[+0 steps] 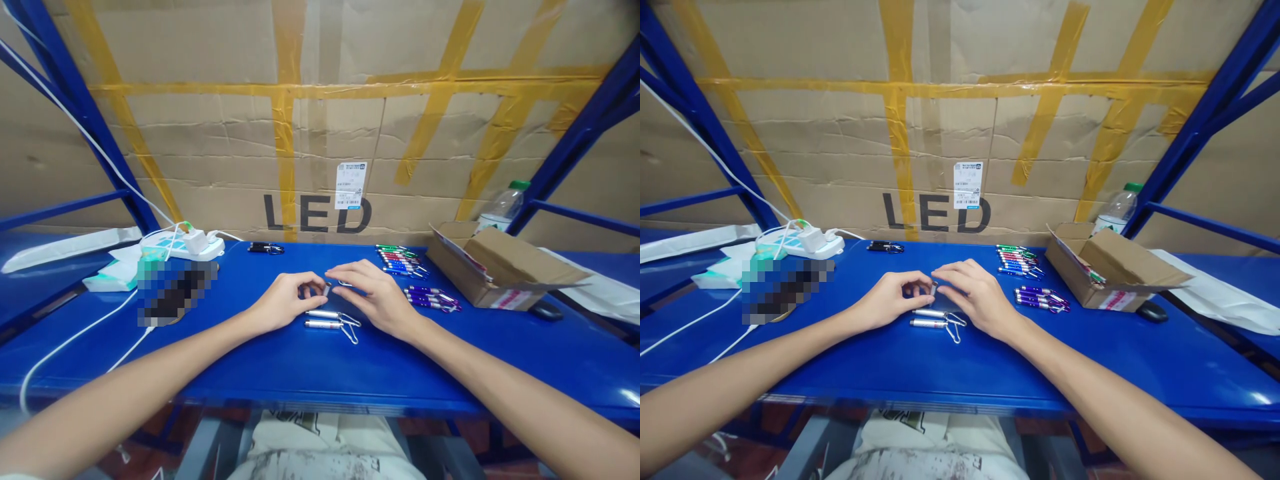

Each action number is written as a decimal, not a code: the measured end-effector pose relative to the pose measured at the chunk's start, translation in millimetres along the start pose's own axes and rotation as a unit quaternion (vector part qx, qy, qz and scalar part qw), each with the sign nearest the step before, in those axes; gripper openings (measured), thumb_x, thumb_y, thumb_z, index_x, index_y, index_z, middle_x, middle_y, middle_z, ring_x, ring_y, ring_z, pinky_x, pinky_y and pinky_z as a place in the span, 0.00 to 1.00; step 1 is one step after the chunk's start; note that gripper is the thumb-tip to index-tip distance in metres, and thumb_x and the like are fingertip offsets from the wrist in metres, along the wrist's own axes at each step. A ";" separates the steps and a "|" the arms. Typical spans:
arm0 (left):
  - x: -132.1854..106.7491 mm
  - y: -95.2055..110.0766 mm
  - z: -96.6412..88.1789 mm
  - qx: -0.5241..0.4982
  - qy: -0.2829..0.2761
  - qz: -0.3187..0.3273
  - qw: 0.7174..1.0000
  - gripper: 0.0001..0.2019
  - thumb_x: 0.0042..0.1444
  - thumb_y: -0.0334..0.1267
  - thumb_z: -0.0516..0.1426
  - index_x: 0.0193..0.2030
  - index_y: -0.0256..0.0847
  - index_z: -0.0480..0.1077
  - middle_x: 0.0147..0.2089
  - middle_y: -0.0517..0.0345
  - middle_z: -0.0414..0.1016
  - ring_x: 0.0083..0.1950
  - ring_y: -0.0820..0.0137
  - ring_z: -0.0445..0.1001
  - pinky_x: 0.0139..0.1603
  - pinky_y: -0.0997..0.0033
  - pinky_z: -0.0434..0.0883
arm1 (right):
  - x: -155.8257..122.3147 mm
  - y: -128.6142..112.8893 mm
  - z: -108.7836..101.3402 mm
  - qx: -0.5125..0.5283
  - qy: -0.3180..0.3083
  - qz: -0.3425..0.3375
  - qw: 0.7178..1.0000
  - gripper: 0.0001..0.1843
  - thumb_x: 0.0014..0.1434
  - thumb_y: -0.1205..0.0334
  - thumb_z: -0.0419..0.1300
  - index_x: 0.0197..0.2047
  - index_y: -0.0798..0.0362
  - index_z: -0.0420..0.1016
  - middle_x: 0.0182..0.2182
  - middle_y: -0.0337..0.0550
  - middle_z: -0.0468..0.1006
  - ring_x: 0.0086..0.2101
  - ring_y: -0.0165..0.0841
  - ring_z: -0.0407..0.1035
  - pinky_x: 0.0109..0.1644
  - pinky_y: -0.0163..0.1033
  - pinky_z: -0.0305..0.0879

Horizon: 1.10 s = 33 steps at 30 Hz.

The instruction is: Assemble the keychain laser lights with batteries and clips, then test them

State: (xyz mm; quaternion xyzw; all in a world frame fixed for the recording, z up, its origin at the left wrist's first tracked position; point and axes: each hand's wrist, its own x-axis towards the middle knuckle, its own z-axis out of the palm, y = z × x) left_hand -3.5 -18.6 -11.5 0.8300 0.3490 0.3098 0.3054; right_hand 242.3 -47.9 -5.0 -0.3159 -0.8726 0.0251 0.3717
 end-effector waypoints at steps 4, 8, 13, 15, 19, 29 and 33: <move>0.6 -2.6 -0.3 0.006 0.002 0.008 1.000 0.10 0.64 0.44 0.65 0.48 0.42 0.80 0.41 0.59 0.83 0.37 0.69 0.75 0.41 0.69 0.71 | 0.8 -4.1 -2.4 -0.004 -0.019 -0.011 1.000 0.13 0.76 0.60 0.56 0.57 0.46 0.81 0.52 0.49 0.83 0.52 0.44 0.74 0.58 0.54 0.72; -0.5 0.9 -3.0 0.060 0.023 0.054 0.996 0.08 0.66 0.41 0.64 0.48 0.43 0.79 0.45 0.57 0.84 0.39 0.68 0.78 0.44 0.67 0.72 | 1.3 -5.7 -2.2 -0.006 0.026 0.009 1.000 0.11 0.76 0.61 0.56 0.57 0.48 0.77 0.51 0.50 0.80 0.51 0.44 0.73 0.57 0.51 0.71; -3.0 6.6 -6.4 0.121 0.031 0.114 0.986 0.06 0.70 0.39 0.61 0.50 0.44 0.78 0.50 0.56 0.84 0.46 0.65 0.80 0.55 0.63 0.72 | -0.8 8.9 2.5 -0.075 0.030 0.071 0.994 0.13 0.76 0.67 0.51 0.57 0.50 0.74 0.51 0.52 0.78 0.49 0.45 0.71 0.55 0.51 0.69; -3.2 6.3 -6.5 0.124 0.029 0.113 0.985 0.06 0.70 0.38 0.61 0.50 0.45 0.78 0.50 0.56 0.84 0.47 0.65 0.80 0.55 0.63 0.72 | -3.3 20.0 5.3 -0.126 -0.017 0.088 0.988 0.18 0.75 0.70 0.49 0.61 0.52 0.73 0.55 0.55 0.77 0.51 0.47 0.69 0.56 0.52 0.69; -2.4 3.1 -5.2 0.108 0.031 0.086 0.990 0.07 0.68 0.39 0.63 0.51 0.44 0.78 0.50 0.56 0.84 0.46 0.65 0.81 0.51 0.64 0.74 | -7.5 37.0 8.7 -0.174 -0.110 0.095 0.974 0.16 0.75 0.69 0.52 0.60 0.51 0.76 0.50 0.52 0.79 0.46 0.45 0.70 0.53 0.50 0.68; -3.3 2.6 -5.4 0.137 0.023 0.090 0.986 0.11 0.71 0.42 0.60 0.55 0.44 0.77 0.46 0.54 0.81 0.46 0.64 0.77 0.49 0.63 0.73 | -3.8 34.3 2.7 -0.133 -0.100 0.118 0.979 0.07 0.74 0.65 0.58 0.44 0.50 0.77 0.40 0.46 0.81 0.42 0.42 0.75 0.46 0.44 0.69; -3.5 3.7 -5.3 0.116 0.016 0.080 0.990 0.11 0.72 0.44 0.59 0.54 0.43 0.77 0.48 0.54 0.81 0.47 0.63 0.78 0.50 0.64 0.73 | 0.8 23.2 -1.1 -0.006 -0.020 0.105 0.994 0.07 0.75 0.61 0.58 0.45 0.49 0.77 0.42 0.45 0.83 0.41 0.40 0.77 0.47 0.44 0.72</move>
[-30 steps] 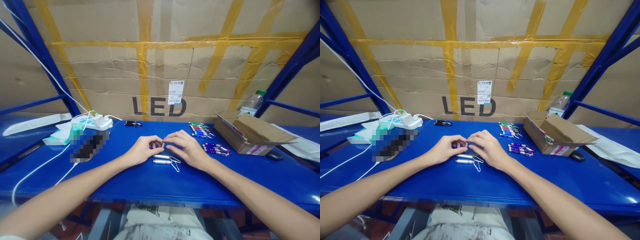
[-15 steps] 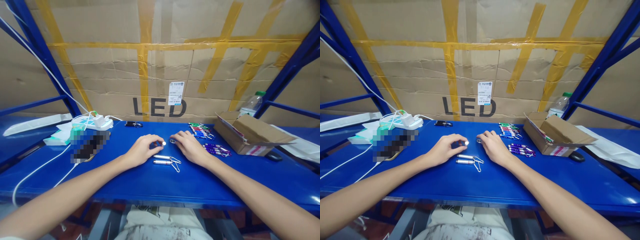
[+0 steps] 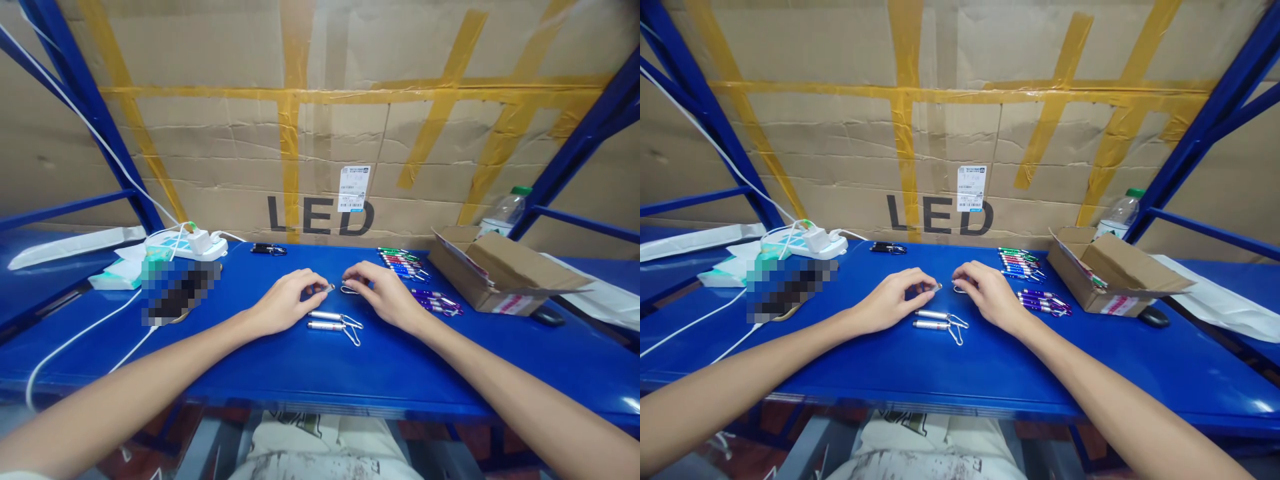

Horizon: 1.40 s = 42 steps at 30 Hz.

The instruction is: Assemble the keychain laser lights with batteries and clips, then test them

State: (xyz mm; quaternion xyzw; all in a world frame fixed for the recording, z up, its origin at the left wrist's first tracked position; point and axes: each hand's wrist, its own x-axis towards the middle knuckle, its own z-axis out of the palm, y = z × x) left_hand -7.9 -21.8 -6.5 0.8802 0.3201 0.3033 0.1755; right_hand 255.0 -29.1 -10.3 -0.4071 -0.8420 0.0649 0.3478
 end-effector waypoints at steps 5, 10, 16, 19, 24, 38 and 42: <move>0.2 5.7 -1.6 -0.061 -0.013 -0.018 0.998 0.11 0.72 0.44 0.58 0.54 0.42 0.76 0.51 0.55 0.84 0.50 0.64 0.81 0.51 0.67 0.74 | -0.6 -13.9 -0.5 0.080 0.016 -0.036 0.996 0.08 0.75 0.59 0.58 0.48 0.48 0.79 0.43 0.46 0.84 0.43 0.40 0.78 0.49 0.45 0.73; -0.5 4.7 -1.6 -0.031 -0.012 -0.003 0.999 0.13 0.74 0.45 0.56 0.56 0.42 0.76 0.52 0.54 0.82 0.49 0.63 0.80 0.52 0.65 0.73 | -2.4 -14.3 -0.6 0.070 0.019 -0.052 0.996 0.08 0.75 0.59 0.58 0.48 0.48 0.79 0.43 0.46 0.84 0.44 0.40 0.77 0.51 0.46 0.74; -0.2 1.6 -0.9 -0.027 -0.005 0.012 1.000 0.13 0.75 0.45 0.55 0.56 0.44 0.77 0.51 0.54 0.82 0.50 0.63 0.79 0.53 0.64 0.72 | -3.2 -14.6 -0.4 0.077 0.023 -0.057 0.995 0.08 0.75 0.60 0.58 0.49 0.48 0.79 0.43 0.46 0.84 0.44 0.40 0.77 0.51 0.46 0.73; 0.1 3.5 -0.3 -0.050 -0.003 -0.006 0.999 0.13 0.75 0.44 0.55 0.54 0.43 0.78 0.51 0.54 0.82 0.49 0.63 0.79 0.51 0.65 0.72 | -3.1 -13.5 1.3 0.083 0.028 -0.041 0.995 0.05 0.74 0.60 0.60 0.48 0.48 0.77 0.41 0.44 0.83 0.41 0.38 0.77 0.48 0.44 0.73; 0.0 5.4 2.7 -0.115 -0.019 -0.058 0.992 0.15 0.73 0.48 0.56 0.52 0.42 0.79 0.43 0.56 0.82 0.40 0.66 0.77 0.43 0.67 0.72 | -3.1 -13.3 2.0 0.062 0.017 -0.059 0.996 0.04 0.74 0.62 0.58 0.46 0.48 0.75 0.40 0.44 0.81 0.41 0.39 0.75 0.48 0.44 0.71; 0.0 4.4 2.4 -0.201 -0.061 -0.109 0.972 0.16 0.69 0.49 0.60 0.48 0.39 0.82 0.36 0.57 0.80 0.37 0.68 0.76 0.41 0.70 0.71 | -9.2 -21.1 -5.2 0.017 -0.003 -0.161 0.987 0.10 0.78 0.66 0.52 0.48 0.50 0.74 0.43 0.48 0.81 0.43 0.40 0.73 0.47 0.44 0.70; 0.2 10.2 0.1 -0.120 -0.030 -0.056 0.991 0.13 0.72 0.44 0.58 0.48 0.41 0.82 0.40 0.57 0.83 0.41 0.66 0.79 0.45 0.69 0.71 | -9.5 -22.1 -6.2 0.030 0.007 -0.151 0.988 0.09 0.77 0.68 0.53 0.47 0.49 0.74 0.42 0.46 0.80 0.42 0.39 0.72 0.47 0.44 0.69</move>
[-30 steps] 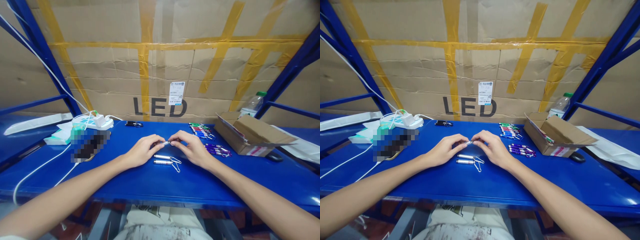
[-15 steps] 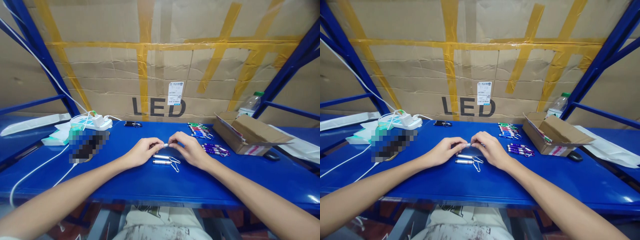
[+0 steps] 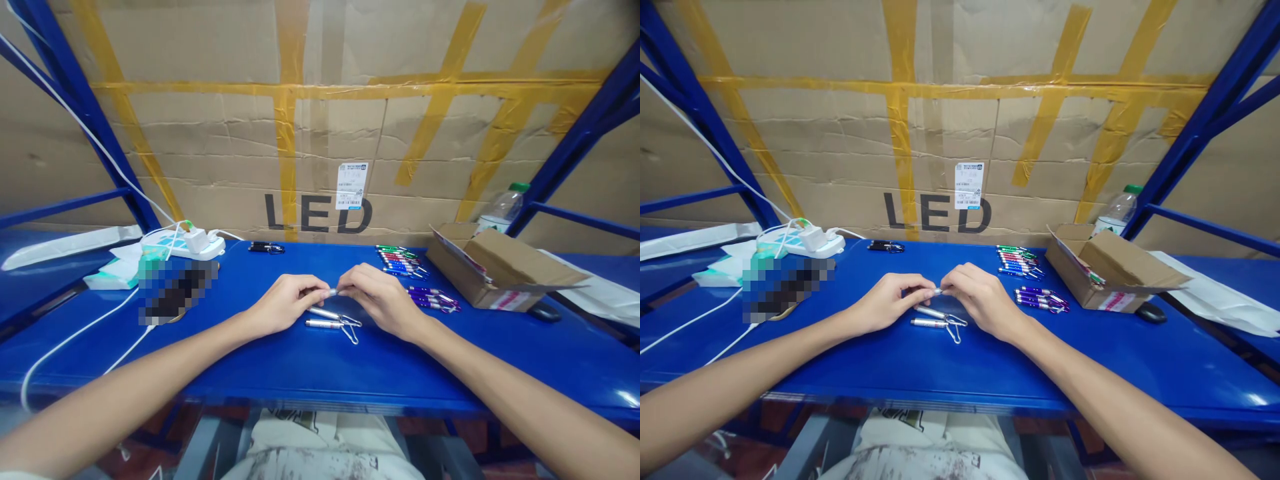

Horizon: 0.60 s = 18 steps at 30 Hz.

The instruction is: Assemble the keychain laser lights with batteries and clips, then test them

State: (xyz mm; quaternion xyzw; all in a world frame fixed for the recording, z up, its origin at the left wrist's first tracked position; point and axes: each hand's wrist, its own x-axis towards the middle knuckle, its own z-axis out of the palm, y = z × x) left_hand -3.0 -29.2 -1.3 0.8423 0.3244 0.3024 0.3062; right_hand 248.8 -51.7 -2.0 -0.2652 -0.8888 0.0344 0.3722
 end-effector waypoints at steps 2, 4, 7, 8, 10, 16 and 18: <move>0.0 1.5 -0.7 0.042 0.014 0.036 0.998 0.12 0.73 0.42 0.58 0.48 0.41 0.82 0.42 0.57 0.84 0.42 0.66 0.79 0.47 0.69 0.71 | 0.3 -0.3 0.4 0.011 0.011 0.015 1.000 0.09 0.76 0.69 0.54 0.46 0.49 0.74 0.40 0.45 0.80 0.42 0.38 0.73 0.47 0.43 0.69; -0.4 1.5 -1.5 0.080 0.024 0.064 0.994 0.11 0.73 0.41 0.57 0.49 0.41 0.81 0.43 0.56 0.84 0.43 0.67 0.79 0.47 0.69 0.71 | 1.0 -0.3 1.4 0.023 0.017 0.030 0.999 0.08 0.75 0.69 0.56 0.45 0.49 0.75 0.40 0.44 0.80 0.41 0.38 0.73 0.47 0.43 0.69; -2.0 -0.8 -2.6 0.119 0.026 0.093 0.988 0.10 0.74 0.40 0.57 0.50 0.41 0.80 0.44 0.56 0.82 0.43 0.67 0.79 0.47 0.69 0.71 | 2.3 0.1 3.1 0.040 0.016 0.052 0.998 0.07 0.74 0.69 0.58 0.44 0.49 0.76 0.39 0.43 0.80 0.40 0.37 0.74 0.46 0.42 0.69; -2.8 -1.8 -2.9 0.129 0.023 0.102 0.986 0.10 0.75 0.41 0.57 0.51 0.41 0.79 0.44 0.56 0.82 0.44 0.67 0.79 0.47 0.69 0.71 | 2.8 0.2 3.6 0.047 0.015 0.060 0.997 0.06 0.73 0.68 0.59 0.43 0.49 0.76 0.39 0.42 0.81 0.40 0.37 0.74 0.46 0.42 0.69; -4.3 -3.5 -3.3 0.146 0.019 0.118 0.982 0.11 0.76 0.41 0.56 0.51 0.41 0.78 0.44 0.55 0.81 0.44 0.67 0.79 0.48 0.69 0.71 | 3.7 0.6 4.3 0.064 0.011 0.080 0.995 0.06 0.72 0.68 0.61 0.42 0.49 0.77 0.38 0.41 0.82 0.39 0.36 0.75 0.45 0.41 0.69; -6.0 -2.3 -2.5 0.160 0.019 0.125 0.979 0.12 0.77 0.42 0.54 0.52 0.40 0.78 0.45 0.54 0.80 0.45 0.66 0.78 0.48 0.67 0.71 | 4.4 1.0 6.4 0.117 0.011 0.149 0.982 0.04 0.70 0.63 0.63 0.40 0.50 0.78 0.36 0.40 0.83 0.36 0.35 0.75 0.42 0.40 0.70; -5.2 0.4 -1.8 0.130 0.021 0.104 0.986 0.12 0.76 0.41 0.55 0.50 0.40 0.79 0.44 0.54 0.80 0.44 0.66 0.78 0.48 0.67 0.71 | 4.2 0.9 7.0 0.116 0.016 0.150 0.982 0.04 0.71 0.62 0.63 0.41 0.50 0.78 0.36 0.40 0.83 0.36 0.35 0.75 0.42 0.40 0.70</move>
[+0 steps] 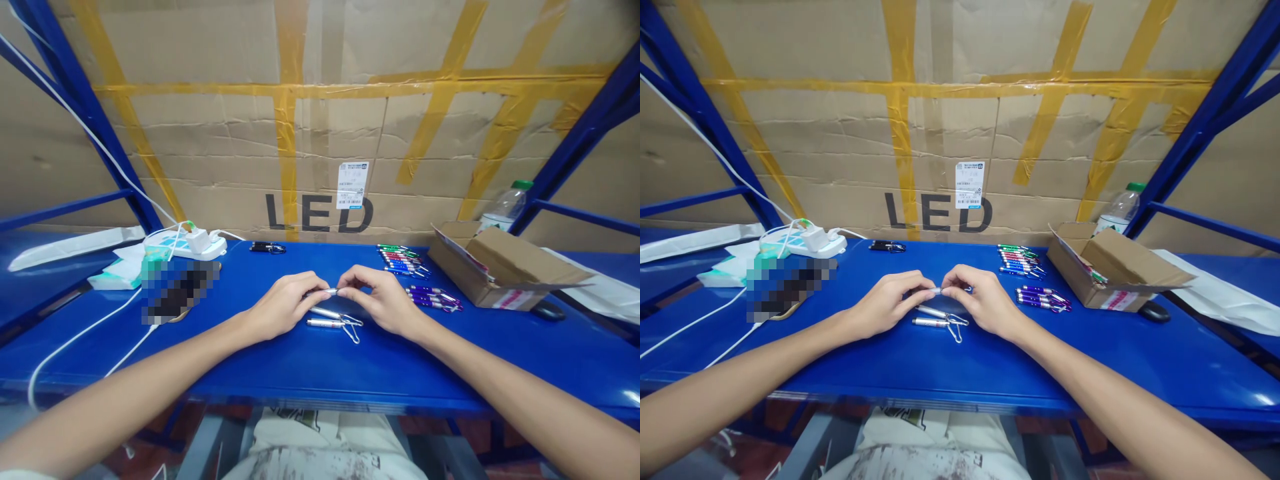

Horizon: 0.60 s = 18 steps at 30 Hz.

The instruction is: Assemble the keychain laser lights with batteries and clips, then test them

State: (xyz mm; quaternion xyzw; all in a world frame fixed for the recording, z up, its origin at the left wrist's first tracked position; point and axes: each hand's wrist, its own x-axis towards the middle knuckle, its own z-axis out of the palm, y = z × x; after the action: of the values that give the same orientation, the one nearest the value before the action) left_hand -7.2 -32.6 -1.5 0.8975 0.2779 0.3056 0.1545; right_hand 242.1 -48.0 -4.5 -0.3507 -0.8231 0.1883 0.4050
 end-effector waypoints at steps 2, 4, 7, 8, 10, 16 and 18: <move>1.6 2.6 0.3 -0.046 0.001 -0.037 0.998 0.11 0.74 0.41 0.57 0.48 0.40 0.79 0.42 0.55 0.81 0.42 0.67 0.78 0.46 0.68 0.71 | -0.4 -0.1 0.3 -0.009 0.005 -0.013 1.000 0.04 0.72 0.62 0.62 0.42 0.49 0.77 0.37 0.40 0.82 0.37 0.35 0.75 0.43 0.40 0.70; 2.9 4.4 1.0 -0.102 -0.004 -0.083 0.991 0.12 0.73 0.43 0.57 0.48 0.40 0.80 0.40 0.56 0.81 0.38 0.68 0.77 0.42 0.69 0.71 | -1.0 -0.3 0.4 -0.024 0.010 -0.032 0.999 0.04 0.73 0.63 0.61 0.43 0.49 0.76 0.38 0.41 0.82 0.38 0.36 0.75 0.44 0.41 0.70; 4.3 4.6 2.9 -0.189 -0.026 -0.142 0.971 0.15 0.71 0.47 0.58 0.47 0.38 0.80 0.36 0.57 0.80 0.33 0.70 0.74 0.36 0.71 0.70 | -2.2 -0.9 0.3 -0.051 0.017 -0.068 0.996 0.05 0.74 0.64 0.59 0.44 0.49 0.75 0.39 0.43 0.81 0.40 0.37 0.74 0.46 0.43 0.69; 4.5 4.2 3.7 -0.209 -0.033 -0.154 0.965 0.16 0.71 0.48 0.58 0.47 0.37 0.80 0.35 0.57 0.80 0.32 0.70 0.74 0.35 0.71 0.70 | -2.5 -1.1 0.2 -0.059 0.018 -0.080 0.995 0.05 0.74 0.65 0.58 0.44 0.49 0.75 0.39 0.43 0.80 0.40 0.37 0.74 0.47 0.43 0.69; 4.7 3.2 4.8 -0.223 -0.036 -0.161 0.961 0.16 0.71 0.48 0.58 0.46 0.37 0.80 0.35 0.57 0.80 0.32 0.70 0.74 0.35 0.72 0.70 | -2.9 -1.5 -0.1 -0.066 0.019 -0.094 0.993 0.06 0.75 0.66 0.57 0.44 0.49 0.75 0.39 0.44 0.80 0.41 0.38 0.73 0.47 0.44 0.69; 0.4 -0.8 2.4 -0.032 0.005 -0.037 0.999 0.11 0.74 0.43 0.58 0.48 0.40 0.79 0.43 0.55 0.82 0.41 0.67 0.78 0.43 0.69 0.71 | -0.8 0.3 1.4 0.027 -0.008 0.010 1.000 0.03 0.71 0.61 0.63 0.42 0.48 0.76 0.37 0.41 0.81 0.37 0.37 0.74 0.43 0.43 0.69; -1.8 -2.9 1.0 0.051 0.007 0.040 0.998 0.12 0.76 0.42 0.55 0.51 0.39 0.77 0.46 0.53 0.80 0.43 0.66 0.78 0.45 0.69 0.71 | 1.2 2.1 3.3 0.111 -0.019 0.071 0.991 0.07 0.68 0.57 0.67 0.45 0.48 0.75 0.35 0.38 0.80 0.35 0.35 0.73 0.40 0.41 0.69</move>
State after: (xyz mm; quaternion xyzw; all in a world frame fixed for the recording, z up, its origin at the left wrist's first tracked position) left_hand -9.0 -31.5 -4.4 0.9124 0.2584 0.3033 0.0941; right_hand 239.8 -45.7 -7.2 -0.3577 -0.7777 0.3137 0.4108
